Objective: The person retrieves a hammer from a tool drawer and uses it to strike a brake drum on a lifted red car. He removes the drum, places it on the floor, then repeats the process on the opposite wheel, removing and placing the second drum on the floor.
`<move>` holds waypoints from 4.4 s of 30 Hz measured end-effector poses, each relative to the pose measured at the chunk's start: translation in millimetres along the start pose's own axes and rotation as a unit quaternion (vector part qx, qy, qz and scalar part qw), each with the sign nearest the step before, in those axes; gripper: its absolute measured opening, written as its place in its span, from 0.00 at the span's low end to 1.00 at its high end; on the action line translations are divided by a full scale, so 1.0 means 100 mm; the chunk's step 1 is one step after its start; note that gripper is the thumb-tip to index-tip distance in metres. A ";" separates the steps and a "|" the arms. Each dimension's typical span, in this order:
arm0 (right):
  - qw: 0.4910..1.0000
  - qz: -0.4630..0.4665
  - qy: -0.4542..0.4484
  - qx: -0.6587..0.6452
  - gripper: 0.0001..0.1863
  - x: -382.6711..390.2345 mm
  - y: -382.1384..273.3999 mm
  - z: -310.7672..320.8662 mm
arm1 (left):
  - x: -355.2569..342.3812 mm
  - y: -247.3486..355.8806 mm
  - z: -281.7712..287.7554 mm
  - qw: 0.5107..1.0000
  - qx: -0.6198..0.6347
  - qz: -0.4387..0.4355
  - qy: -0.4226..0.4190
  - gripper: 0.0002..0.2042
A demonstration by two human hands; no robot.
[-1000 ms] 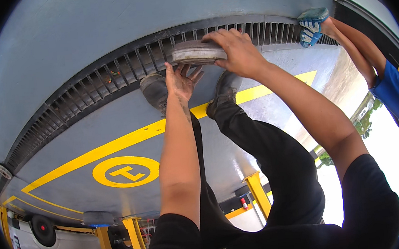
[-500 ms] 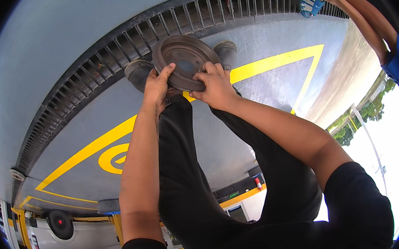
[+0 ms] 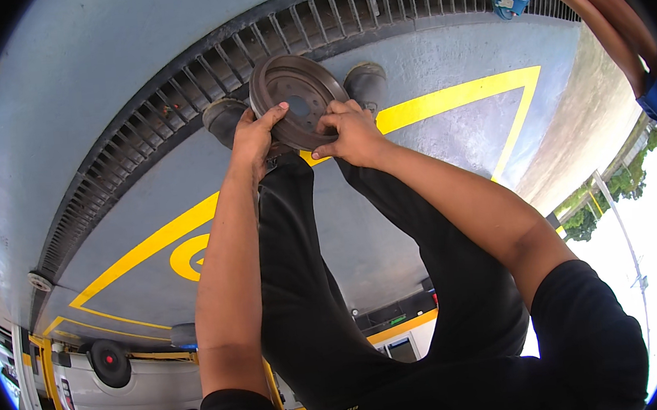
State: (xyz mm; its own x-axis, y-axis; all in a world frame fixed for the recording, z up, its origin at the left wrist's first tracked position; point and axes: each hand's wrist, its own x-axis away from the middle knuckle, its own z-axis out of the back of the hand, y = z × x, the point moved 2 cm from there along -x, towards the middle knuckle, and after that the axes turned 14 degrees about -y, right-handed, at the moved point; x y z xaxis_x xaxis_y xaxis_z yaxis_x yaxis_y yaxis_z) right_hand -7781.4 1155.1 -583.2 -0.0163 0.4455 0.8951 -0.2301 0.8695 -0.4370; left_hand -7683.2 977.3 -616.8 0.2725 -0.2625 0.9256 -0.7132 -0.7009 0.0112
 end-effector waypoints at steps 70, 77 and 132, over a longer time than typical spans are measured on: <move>0.996 -0.027 -0.002 0.086 0.16 0.93 -1.21 1.48 | 2.87 -0.59 1.70 0.967 0.090 -0.171 0.166 0.26; 0.987 -0.143 0.020 0.070 0.14 2.34 -2.52 2.07 | 5.16 -2.41 3.06 0.901 0.274 -0.165 0.293 0.22; 0.556 -0.023 -0.355 0.751 0.19 -8.04 -16.77 -7.77 | 5.71 0.36 16.35 0.727 0.590 -0.159 0.312 0.35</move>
State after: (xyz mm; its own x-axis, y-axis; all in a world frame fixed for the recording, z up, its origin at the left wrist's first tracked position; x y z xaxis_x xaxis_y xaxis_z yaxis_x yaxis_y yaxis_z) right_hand -6626.5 -495.7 -638.9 -0.2341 -0.2290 0.9449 -0.7909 -0.5204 -0.3221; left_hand -6498.0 -282.1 -706.5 -0.3068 0.1319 0.9426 0.4735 -0.8379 0.2714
